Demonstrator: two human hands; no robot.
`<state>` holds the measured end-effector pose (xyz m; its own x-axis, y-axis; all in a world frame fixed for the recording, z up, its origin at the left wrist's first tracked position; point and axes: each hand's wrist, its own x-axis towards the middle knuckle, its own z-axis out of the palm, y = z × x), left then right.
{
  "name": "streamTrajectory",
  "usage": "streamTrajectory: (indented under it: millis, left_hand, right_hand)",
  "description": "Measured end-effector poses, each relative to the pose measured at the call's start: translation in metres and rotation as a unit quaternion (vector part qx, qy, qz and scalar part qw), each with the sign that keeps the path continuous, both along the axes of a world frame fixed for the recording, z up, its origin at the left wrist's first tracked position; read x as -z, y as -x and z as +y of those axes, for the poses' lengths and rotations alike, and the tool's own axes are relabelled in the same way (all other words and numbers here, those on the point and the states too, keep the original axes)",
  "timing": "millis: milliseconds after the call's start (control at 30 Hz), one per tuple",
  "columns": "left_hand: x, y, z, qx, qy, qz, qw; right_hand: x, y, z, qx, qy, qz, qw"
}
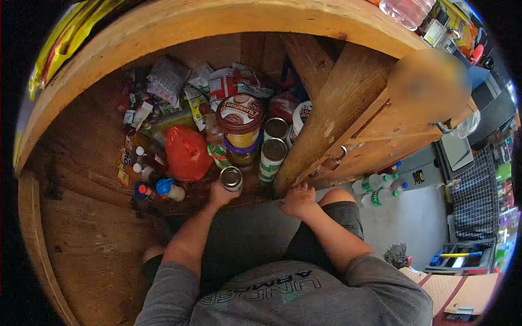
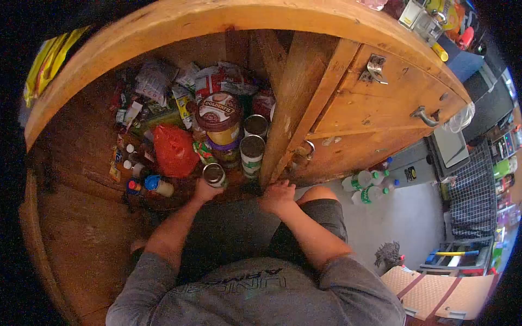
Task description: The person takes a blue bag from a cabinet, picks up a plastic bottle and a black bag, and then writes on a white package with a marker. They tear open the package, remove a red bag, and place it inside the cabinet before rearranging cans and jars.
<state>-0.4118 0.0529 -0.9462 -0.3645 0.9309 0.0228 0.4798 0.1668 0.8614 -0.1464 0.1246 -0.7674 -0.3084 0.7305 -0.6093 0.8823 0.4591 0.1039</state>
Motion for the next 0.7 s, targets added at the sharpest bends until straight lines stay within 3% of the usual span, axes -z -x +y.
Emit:
streamTrajectory:
  millis: [67,167,233,333,400,433,467,500,533,600,700]
  left_hand:
    - [-0.002,-0.014,0.001,0.047,0.057,-0.05,0.996]
    - [0.032,-0.027,0.002,0.053,0.015,-0.116,0.992]
    - [-0.017,-0.04,-0.005,0.006,-0.01,-0.08,0.997]
    - [-0.055,-0.035,-0.012,0.089,-0.007,-0.098,0.991]
    - [-0.093,-0.032,-0.015,0.115,-0.001,-0.1,0.988]
    - [-0.118,-0.029,-0.019,0.144,0.006,-0.103,0.984]
    - [-0.152,-0.034,-0.024,0.135,-0.005,-0.137,0.981]
    - [-0.166,-0.036,-0.028,0.131,-0.002,-0.133,0.982]
    - [-0.175,-0.037,-0.032,0.135,-0.03,-0.142,0.98]
    - [-0.186,-0.037,-0.039,0.131,-0.066,-0.173,0.974]
    - [-0.23,-0.035,-0.04,0.155,0.013,-0.123,0.98]
  right_hand:
    - [-0.006,0.0,0.006,-0.003,0.047,0.007,0.999]
    - [-0.011,0.005,0.006,-0.003,0.104,0.033,0.994]
    - [-0.009,0.008,0.007,-0.003,0.11,0.055,0.992]
    - [0.005,0.009,0.007,-0.096,0.174,0.026,0.98]
    - [0.009,0.011,-0.003,-0.096,0.108,0.156,0.977]
    - [0.011,0.015,-0.005,-0.1,0.109,0.159,0.976]
    - [0.013,0.021,-0.008,-0.109,0.063,0.333,0.934]
    - [0.014,0.027,-0.01,-0.112,0.016,0.497,0.86]
    - [0.006,0.034,-0.011,-0.114,0.019,0.501,0.857]
    - [-0.018,0.048,-0.011,-0.056,0.161,0.645,0.745]
    - [0.001,0.05,-0.015,-0.056,0.103,0.665,0.738]
